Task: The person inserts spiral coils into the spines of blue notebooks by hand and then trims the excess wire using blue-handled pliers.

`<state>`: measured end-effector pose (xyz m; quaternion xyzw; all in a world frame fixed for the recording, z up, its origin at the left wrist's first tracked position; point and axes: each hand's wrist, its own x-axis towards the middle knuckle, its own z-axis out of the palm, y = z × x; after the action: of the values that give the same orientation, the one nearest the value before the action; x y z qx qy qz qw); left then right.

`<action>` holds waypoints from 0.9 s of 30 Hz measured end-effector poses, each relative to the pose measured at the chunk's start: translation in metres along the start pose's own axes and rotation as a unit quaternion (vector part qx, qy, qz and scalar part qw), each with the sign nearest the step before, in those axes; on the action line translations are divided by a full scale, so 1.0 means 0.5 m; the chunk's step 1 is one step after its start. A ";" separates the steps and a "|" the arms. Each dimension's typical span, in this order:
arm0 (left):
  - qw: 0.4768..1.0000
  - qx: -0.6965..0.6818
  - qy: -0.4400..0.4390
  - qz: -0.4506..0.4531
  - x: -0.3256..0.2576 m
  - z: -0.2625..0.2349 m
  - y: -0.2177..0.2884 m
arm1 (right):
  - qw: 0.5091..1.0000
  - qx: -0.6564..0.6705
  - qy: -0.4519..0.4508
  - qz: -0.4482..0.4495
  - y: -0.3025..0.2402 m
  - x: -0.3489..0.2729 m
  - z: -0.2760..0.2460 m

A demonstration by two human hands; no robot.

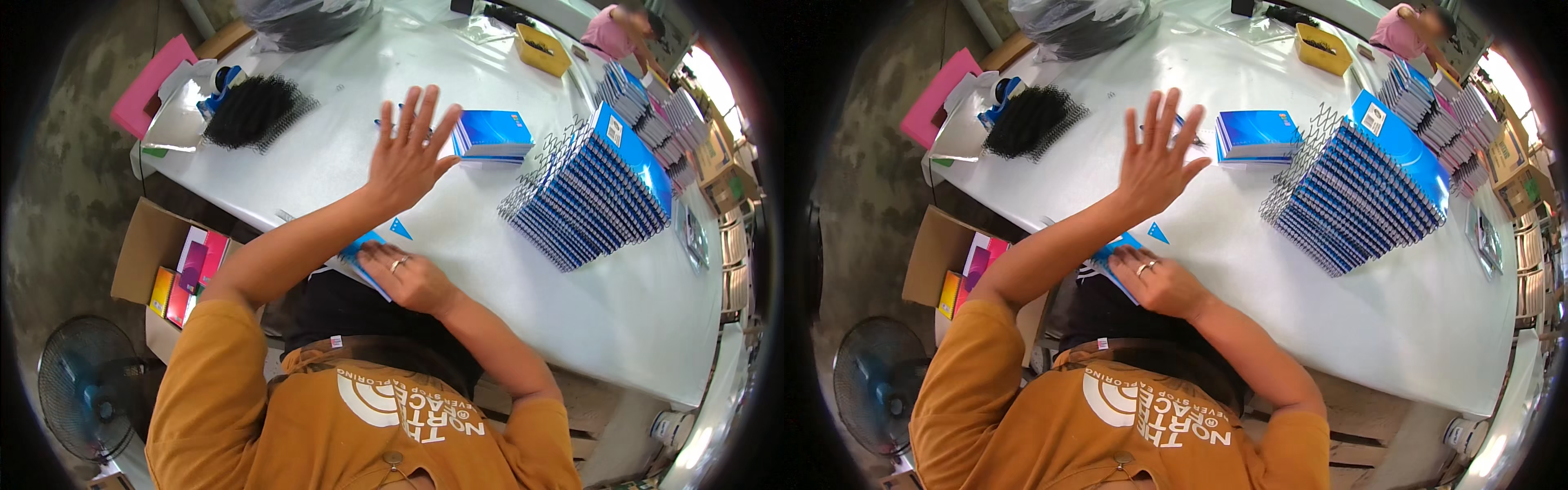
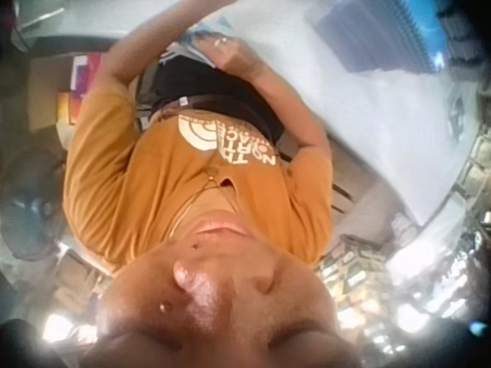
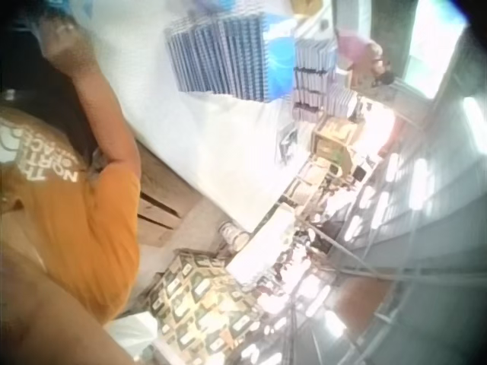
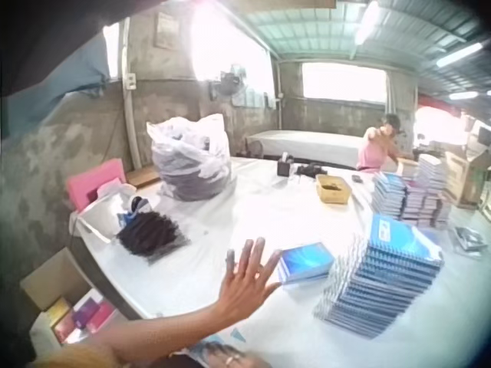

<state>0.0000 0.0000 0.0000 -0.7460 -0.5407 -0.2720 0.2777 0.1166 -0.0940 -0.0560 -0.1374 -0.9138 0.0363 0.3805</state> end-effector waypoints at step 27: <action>0.987 -0.126 0.062 0.083 -0.135 -0.107 -0.033 | 0.919 0.265 0.076 0.281 0.003 0.001 -0.023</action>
<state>-0.0394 -0.0777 -0.0084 -0.7990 -0.4201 -0.3595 0.2364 0.1249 -0.0927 -0.0480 -0.2854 -0.7627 0.3719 0.4457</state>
